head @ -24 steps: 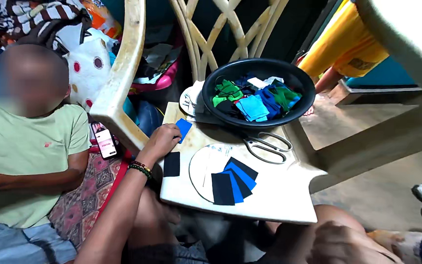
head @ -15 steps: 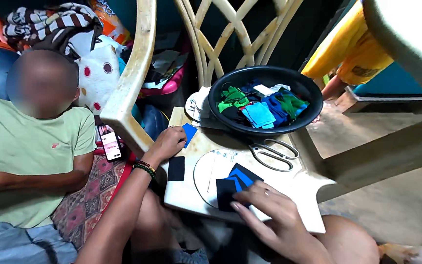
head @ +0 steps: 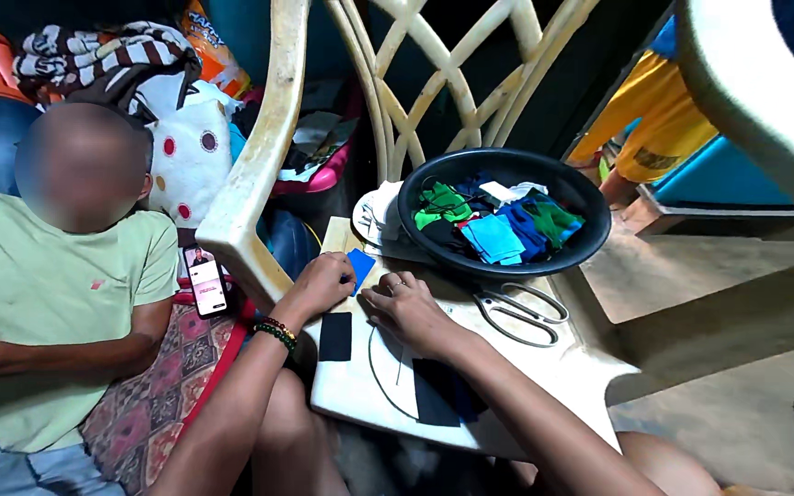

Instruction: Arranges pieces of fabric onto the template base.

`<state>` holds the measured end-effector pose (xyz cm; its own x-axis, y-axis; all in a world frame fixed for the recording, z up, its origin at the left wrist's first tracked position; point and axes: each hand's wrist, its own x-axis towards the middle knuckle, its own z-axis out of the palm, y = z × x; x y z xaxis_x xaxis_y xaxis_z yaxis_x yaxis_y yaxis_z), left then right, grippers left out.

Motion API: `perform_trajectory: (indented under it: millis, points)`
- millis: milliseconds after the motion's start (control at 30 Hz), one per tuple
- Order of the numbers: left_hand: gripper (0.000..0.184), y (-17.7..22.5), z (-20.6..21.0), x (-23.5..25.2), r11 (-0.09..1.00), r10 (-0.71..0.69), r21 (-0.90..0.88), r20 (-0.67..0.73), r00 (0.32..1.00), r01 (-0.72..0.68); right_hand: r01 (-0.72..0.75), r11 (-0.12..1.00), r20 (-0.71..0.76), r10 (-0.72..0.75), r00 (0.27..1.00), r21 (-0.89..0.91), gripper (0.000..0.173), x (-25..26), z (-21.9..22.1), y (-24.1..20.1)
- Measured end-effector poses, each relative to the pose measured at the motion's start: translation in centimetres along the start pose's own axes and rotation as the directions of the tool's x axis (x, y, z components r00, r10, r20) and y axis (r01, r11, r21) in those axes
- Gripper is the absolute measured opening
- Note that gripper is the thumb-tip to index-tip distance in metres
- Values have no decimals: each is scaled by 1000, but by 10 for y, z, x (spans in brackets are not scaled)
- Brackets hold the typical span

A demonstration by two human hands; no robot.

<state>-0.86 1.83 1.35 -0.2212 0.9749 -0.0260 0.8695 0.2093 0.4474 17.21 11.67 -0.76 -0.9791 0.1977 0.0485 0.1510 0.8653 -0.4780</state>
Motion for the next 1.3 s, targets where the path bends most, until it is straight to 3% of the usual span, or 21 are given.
perform_trajectory:
  millis: [500, 967, 1100, 1300]
  points:
    - [16, -3, 4, 2, 999, -42, -22, 1, 999, 42, -37, 997, 112, 44, 993, -62, 45, 18, 1, 0]
    - [11, -3, 4, 0, 974, -119, -205, -92, 989, 99, -63, 997, 77, 66, 995, -33, 45, 22, 2, 3]
    - [11, 2, 4, 2, 932, -257, -292, -116, 959, 215, -47, 999, 59, 48, 997, -21, 44, 23, 3, 3]
    - [16, -1, 10, 9, 769, -504, -537, -178, 845, 346, -35, 999, 108, 38, 993, -31, 46, 26, 0, 1]
